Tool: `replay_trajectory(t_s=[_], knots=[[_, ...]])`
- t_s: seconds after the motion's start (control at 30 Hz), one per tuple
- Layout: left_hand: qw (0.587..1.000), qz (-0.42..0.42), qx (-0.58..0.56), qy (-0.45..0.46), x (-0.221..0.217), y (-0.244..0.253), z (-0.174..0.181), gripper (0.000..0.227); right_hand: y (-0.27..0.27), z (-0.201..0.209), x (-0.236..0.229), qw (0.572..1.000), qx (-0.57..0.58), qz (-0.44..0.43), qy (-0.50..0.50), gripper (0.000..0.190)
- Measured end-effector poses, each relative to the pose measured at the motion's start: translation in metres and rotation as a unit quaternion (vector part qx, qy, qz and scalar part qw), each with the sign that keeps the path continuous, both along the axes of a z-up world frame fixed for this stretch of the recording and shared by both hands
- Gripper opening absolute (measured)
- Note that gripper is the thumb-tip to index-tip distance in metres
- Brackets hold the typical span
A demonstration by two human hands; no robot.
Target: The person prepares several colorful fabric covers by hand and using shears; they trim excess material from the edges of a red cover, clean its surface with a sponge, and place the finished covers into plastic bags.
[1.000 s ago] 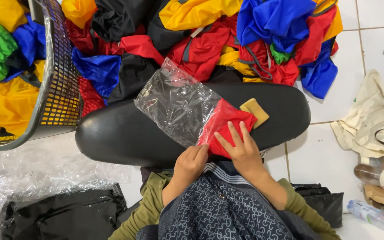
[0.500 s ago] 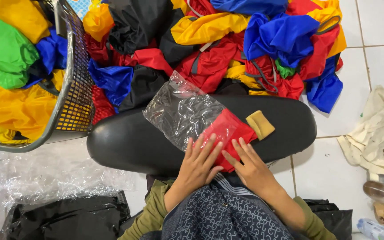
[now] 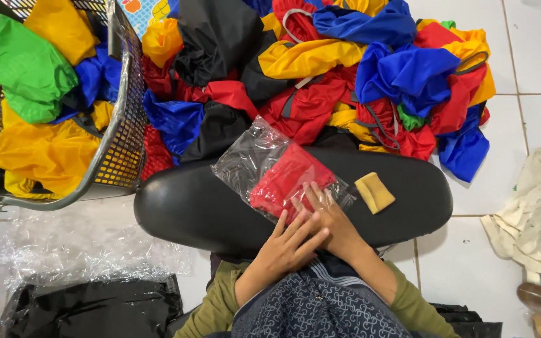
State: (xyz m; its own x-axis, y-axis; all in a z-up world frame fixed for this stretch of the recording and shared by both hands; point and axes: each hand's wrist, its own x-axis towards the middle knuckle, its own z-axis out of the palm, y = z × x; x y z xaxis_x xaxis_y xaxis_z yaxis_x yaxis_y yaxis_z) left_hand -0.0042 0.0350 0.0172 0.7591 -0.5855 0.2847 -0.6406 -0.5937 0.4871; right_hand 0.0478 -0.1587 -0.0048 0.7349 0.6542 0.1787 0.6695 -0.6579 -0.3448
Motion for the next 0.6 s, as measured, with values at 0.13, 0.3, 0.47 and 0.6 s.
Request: replay_trajectory(t_s=[0.13,0.3,0.47,0.6], knots=[[0.989,0.005,-0.017,-0.148,-0.001,0.011,-0.001,0.025,-0.009,0.035,-0.009,0.999,0.032,-0.010,-0.010,0.071],[0.980,0.008,-0.097,-0.173,-0.001,0.009,-0.001,0.012,-0.016,0.052,-0.017,0.999,0.042,0.005,-0.007,0.054],[0.974,0.037,-0.094,-0.205,-0.006,0.011,0.003,0.009,-0.017,0.052,-0.019,0.997,0.070,0.033,0.005,0.047],[0.960,0.073,-0.027,-0.267,-0.001,0.004,-0.027,0.027,-0.013,0.055,-0.013,0.994,0.101,0.022,0.026,0.048]])
